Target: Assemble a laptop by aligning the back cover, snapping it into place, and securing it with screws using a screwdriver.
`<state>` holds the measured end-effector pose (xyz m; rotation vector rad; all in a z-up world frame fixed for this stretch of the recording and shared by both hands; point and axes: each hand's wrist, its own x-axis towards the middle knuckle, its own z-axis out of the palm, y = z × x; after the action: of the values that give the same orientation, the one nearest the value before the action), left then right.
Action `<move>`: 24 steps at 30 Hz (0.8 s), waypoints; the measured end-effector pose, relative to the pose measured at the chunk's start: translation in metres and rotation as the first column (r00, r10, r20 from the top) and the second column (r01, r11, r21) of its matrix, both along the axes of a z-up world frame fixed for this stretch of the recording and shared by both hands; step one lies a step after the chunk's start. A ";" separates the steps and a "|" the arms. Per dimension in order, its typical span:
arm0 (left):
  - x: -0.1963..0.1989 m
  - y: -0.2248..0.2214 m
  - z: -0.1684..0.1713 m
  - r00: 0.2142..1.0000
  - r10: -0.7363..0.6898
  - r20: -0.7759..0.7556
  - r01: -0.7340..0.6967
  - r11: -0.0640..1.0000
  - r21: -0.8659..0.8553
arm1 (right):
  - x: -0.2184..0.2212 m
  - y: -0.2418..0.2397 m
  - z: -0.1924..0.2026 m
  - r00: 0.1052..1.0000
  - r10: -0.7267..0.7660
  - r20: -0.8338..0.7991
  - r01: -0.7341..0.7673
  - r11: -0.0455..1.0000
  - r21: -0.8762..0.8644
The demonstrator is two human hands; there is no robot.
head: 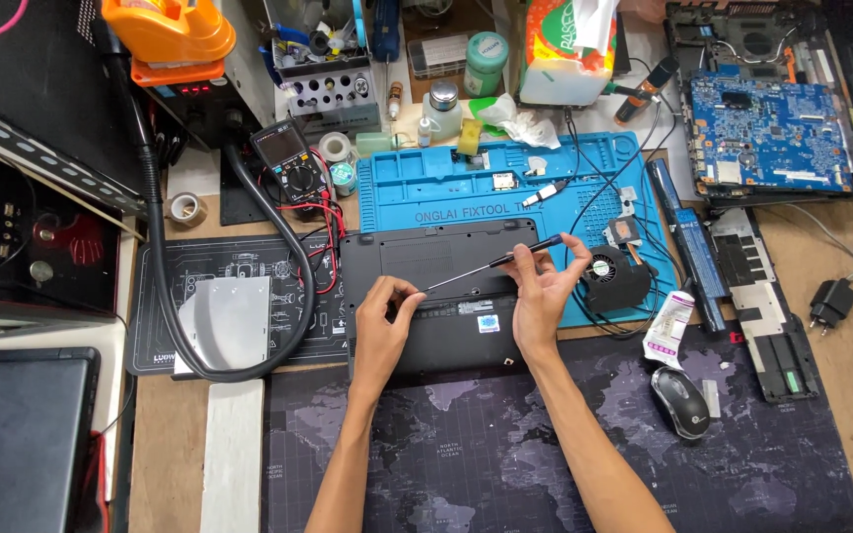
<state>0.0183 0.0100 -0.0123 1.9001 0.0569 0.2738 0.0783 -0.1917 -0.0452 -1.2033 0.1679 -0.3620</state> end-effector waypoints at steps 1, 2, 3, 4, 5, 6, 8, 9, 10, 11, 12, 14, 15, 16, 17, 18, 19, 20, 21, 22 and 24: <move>0.001 0.000 -0.002 1.000 -0.002 0.001 0.002 1.000 0.000 | -0.001 0.002 0.006 1.000 -0.002 0.001 0.002 1.000 0.000; 0.002 0.000 -0.004 1.000 0.003 -0.004 -0.003 1.000 0.004 | -0.002 0.004 0.011 1.000 0.014 0.010 -0.014 1.000 0.002; 0.002 0.001 -0.006 1.000 0.008 -0.009 -0.007 1.000 0.008 | -0.003 0.006 0.017 0.999 0.031 0.018 -0.031 1.000 0.004; 0.001 0.000 -0.002 1.000 0.002 -0.011 -0.002 1.000 0.008 | -0.004 0.006 0.024 1.000 0.026 0.016 -0.026 1.000 0.004; 0.000 -0.001 0.003 1.000 0.000 0.008 0.000 1.000 0.008 | -0.005 0.006 0.032 0.998 0.053 0.032 -0.053 0.998 0.014; -0.001 -0.003 0.008 1.000 -0.002 0.027 0.002 1.000 0.008 | -0.006 0.006 0.039 0.996 0.080 0.048 -0.081 0.996 0.024; -0.001 -0.004 0.006 0.999 -0.014 0.046 0.012 0.999 0.045 | 0.001 -0.001 0.048 0.991 0.089 0.096 -0.089 0.996 -0.004; -0.001 -0.005 0.005 0.998 -0.022 0.067 0.016 0.996 0.084 | 0.005 -0.005 0.052 0.984 0.105 0.146 -0.102 0.994 -0.031; -0.001 -0.005 0.004 0.997 -0.025 0.069 0.020 0.996 0.082 | 0.009 -0.007 0.062 0.984 0.102 0.148 -0.098 0.995 -0.034; -0.001 -0.005 0.003 0.997 -0.028 0.068 0.021 0.995 0.102 | 0.012 -0.010 0.073 0.971 0.116 0.211 -0.089 0.987 -0.137; -0.001 -0.005 0.002 0.997 -0.028 0.067 0.020 0.992 0.123 | 0.016 -0.012 0.083 0.953 0.139 0.270 -0.074 0.969 -0.237; -0.001 -0.005 -0.001 0.997 -0.036 0.068 0.026 0.989 0.146 | 0.022 -0.012 0.104 0.929 0.181 0.323 -0.066 0.939 -0.337; 0.000 -0.005 -0.003 0.997 -0.041 0.067 0.030 0.985 0.170 | 0.024 -0.011 0.114 0.901 0.229 0.368 -0.053 0.901 -0.431; 0.000 -0.005 -0.004 0.997 -0.041 0.068 0.029 0.985 0.170 | 0.028 -0.011 0.116 0.901 0.230 0.369 -0.053 0.900 -0.432; 0.001 -0.005 -0.006 0.997 -0.049 0.067 0.035 0.980 0.196 | 0.032 -0.010 0.119 0.878 0.288 0.383 -0.076 0.872 -0.483; 0.001 -0.005 -0.008 0.996 -0.055 0.063 0.040 0.974 0.223 | 0.036 -0.009 0.121 0.852 0.347 0.391 -0.097 0.840 -0.533; 0.001 -0.005 -0.009 0.997 -0.055 0.062 0.040 0.974 0.223 | 0.038 -0.009 0.120 0.852 0.347 0.391 -0.098 0.840 -0.533; 0.001 -0.005 -0.009 0.997 -0.056 0.058 0.041 0.971 0.234 | 0.040 -0.008 0.119 0.834 0.381 0.398 -0.077 0.796 -0.600; 0.001 -0.005 -0.009 0.997 -0.058 0.054 0.043 0.969 0.244 | 0.043 -0.007 0.118 0.816 0.415 0.403 -0.053 0.747 -0.662; 0.000 -0.005 -0.008 0.997 -0.058 0.054 0.044 0.969 0.244 | 0.043 -0.005 0.118 0.816 0.414 0.403 -0.053 0.748 -0.662; 0.000 -0.005 -0.006 0.997 -0.062 0.047 0.048 0.967 0.249 | 0.043 -0.002 0.117 0.810 0.451 0.374 -0.061 0.699 -0.712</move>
<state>0.0186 0.0051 -0.0179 2.1378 -0.0707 0.3064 0.1218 -0.1937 0.0720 -1.7734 -0.6905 -0.5023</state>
